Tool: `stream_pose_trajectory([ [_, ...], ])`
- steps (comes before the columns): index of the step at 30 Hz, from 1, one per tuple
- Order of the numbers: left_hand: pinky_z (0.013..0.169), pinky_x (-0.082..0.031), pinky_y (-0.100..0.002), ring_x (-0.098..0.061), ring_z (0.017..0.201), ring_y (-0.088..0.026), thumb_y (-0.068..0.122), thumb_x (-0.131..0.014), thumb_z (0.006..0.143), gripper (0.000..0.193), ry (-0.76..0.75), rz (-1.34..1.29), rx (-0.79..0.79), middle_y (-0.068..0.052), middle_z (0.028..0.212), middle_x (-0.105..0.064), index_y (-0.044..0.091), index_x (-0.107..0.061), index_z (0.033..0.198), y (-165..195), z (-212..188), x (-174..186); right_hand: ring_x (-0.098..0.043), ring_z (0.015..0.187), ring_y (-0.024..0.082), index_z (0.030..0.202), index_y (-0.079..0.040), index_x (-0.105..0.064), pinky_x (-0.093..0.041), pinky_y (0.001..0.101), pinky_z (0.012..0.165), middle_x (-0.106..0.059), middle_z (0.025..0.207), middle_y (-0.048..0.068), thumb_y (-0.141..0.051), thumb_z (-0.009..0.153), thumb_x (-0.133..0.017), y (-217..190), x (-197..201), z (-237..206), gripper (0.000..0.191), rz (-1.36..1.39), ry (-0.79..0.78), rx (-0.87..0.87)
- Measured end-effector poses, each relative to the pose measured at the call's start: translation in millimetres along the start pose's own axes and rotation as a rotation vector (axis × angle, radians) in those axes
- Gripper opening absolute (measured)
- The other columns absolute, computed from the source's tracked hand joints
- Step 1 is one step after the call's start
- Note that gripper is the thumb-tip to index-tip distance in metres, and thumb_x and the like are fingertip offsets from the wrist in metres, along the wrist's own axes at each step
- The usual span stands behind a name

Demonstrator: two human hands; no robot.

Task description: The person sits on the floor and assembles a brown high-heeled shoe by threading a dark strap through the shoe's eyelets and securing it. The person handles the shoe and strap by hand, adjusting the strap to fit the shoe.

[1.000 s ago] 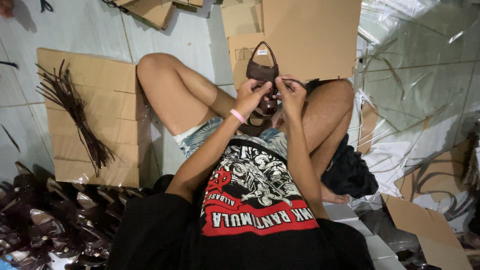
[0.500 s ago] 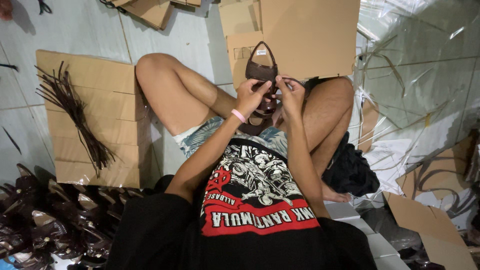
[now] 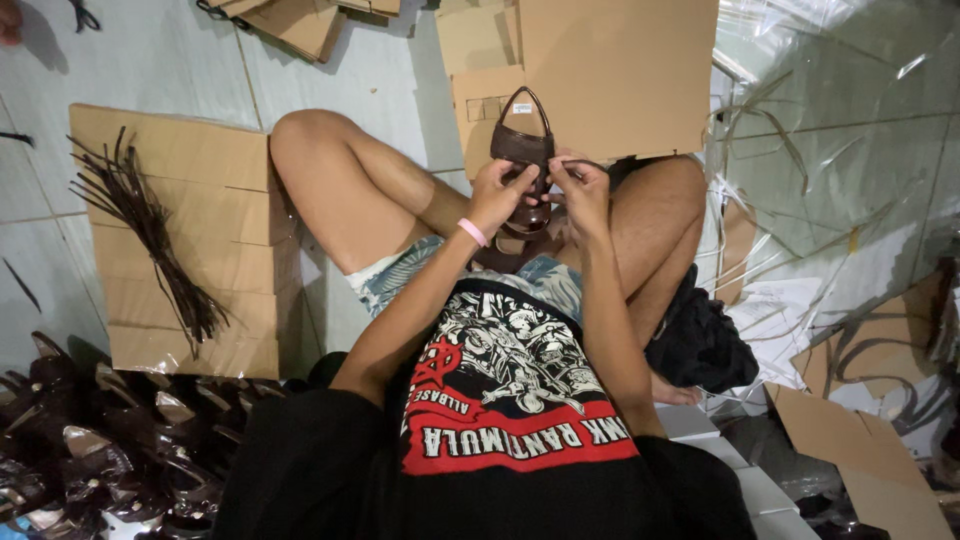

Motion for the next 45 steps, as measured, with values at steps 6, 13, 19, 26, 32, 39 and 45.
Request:
stream_pose_trajectory([
  [6,0.067,-0.064,-0.029,-0.070,0.083,-0.015,0.015,-0.074,0.095,0.025,-0.096,-0.083,0.086,-0.009,0.099,-0.071,-0.005,-0.069,0.109,-4.6,9.7,3.8,-0.066,0.078,0.010,0.103,0.000,-0.074,-0.058,0.0259,0.060,-0.070,0.093,0.005,-0.020,0.096,-0.077,8.3,0.1,0.8,0.021,0.001,0.064,-0.045],
  [13,0.062,-0.058,-0.028,-0.071,0.071,-0.015,0.023,-0.079,0.091,0.027,-0.005,0.278,-0.024,-0.006,0.082,-0.077,-0.003,-0.075,0.092,17.4,2.9,18.1,-0.067,0.079,0.007,0.099,-0.003,-0.076,-0.059,0.0250,0.061,-0.072,0.097,-0.004,-0.020,0.093,-0.075,-1.2,-8.7,3.5,0.018,-0.116,0.011,-0.027],
  [19,0.072,-0.055,-0.042,-0.072,0.081,-0.032,0.045,-0.091,0.083,0.044,0.309,1.174,-0.380,-0.008,0.085,-0.072,0.006,-0.071,0.081,105.6,-37.3,34.5,-0.066,0.073,0.008,0.094,-0.002,-0.074,-0.058,0.0250,0.058,-0.072,0.097,-0.004,-0.021,0.092,-0.076,-8.7,-36.6,18.2,0.019,-0.189,-0.062,-0.023],
  [26,0.100,-0.044,-0.044,-0.057,0.121,-0.030,0.021,-0.083,0.080,0.027,-0.174,1.187,-0.956,-0.007,0.127,-0.064,0.015,-0.079,0.106,168.8,-45.0,9.1,-0.063,0.066,0.006,0.088,-0.002,-0.077,-0.051,0.0228,0.055,-0.071,0.077,-0.001,-0.021,0.091,-0.079,-22.6,-50.9,19.5,0.019,-0.379,-0.021,0.037],
  [32,0.094,-0.045,-0.043,-0.060,0.113,-0.025,0.019,-0.075,0.084,0.014,-0.306,1.316,-0.882,-0.004,0.120,-0.065,0.015,-0.079,0.097,151.7,-26.8,-0.1,-0.060,0.063,0.006,0.087,-0.002,-0.076,-0.048,0.0222,0.056,-0.066,0.073,0.000,-0.022,0.095,-0.078,-21.6,-53.3,21.7,0.022,-0.386,-0.042,0.000],
  [39,0.097,-0.045,-0.043,-0.060,0.111,-0.019,0.022,-0.068,0.084,0.011,-0.407,1.742,-1.122,0.003,0.119,-0.065,0.022,-0.078,0.087,119.5,-8.0,-16.6,-0.060,0.064,0.006,0.087,-0.002,-0.075,-0.049,0.0222,0.058,-0.067,0.073,-0.002,-0.026,0.098,-0.072,-27.6,-55.8,21.3,0.027,-0.404,-0.076,0.021],
  [45,0.099,-0.044,-0.042,-0.058,0.119,-0.021,0.023,-0.063,0.087,0.023,-0.580,1.789,-1.380,-0.002,0.124,-0.063,0.021,-0.071,0.108,109.3,-8.3,-17.4,-0.059,0.066,0.006,0.092,-0.002,-0.075,-0.047,0.0229,0.060,-0.066,0.076,-0.002,-0.023,0.098,-0.072,-28.9,-59.0,22.2,0.022,-0.374,-0.087,0.067],
])
Point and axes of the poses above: each hand's wrist, its own z-axis towards the middle knuckle, its own x-axis out of the back of the hand, y = z × x, the point moved 8 cm from there along z, towards the middle knuckle
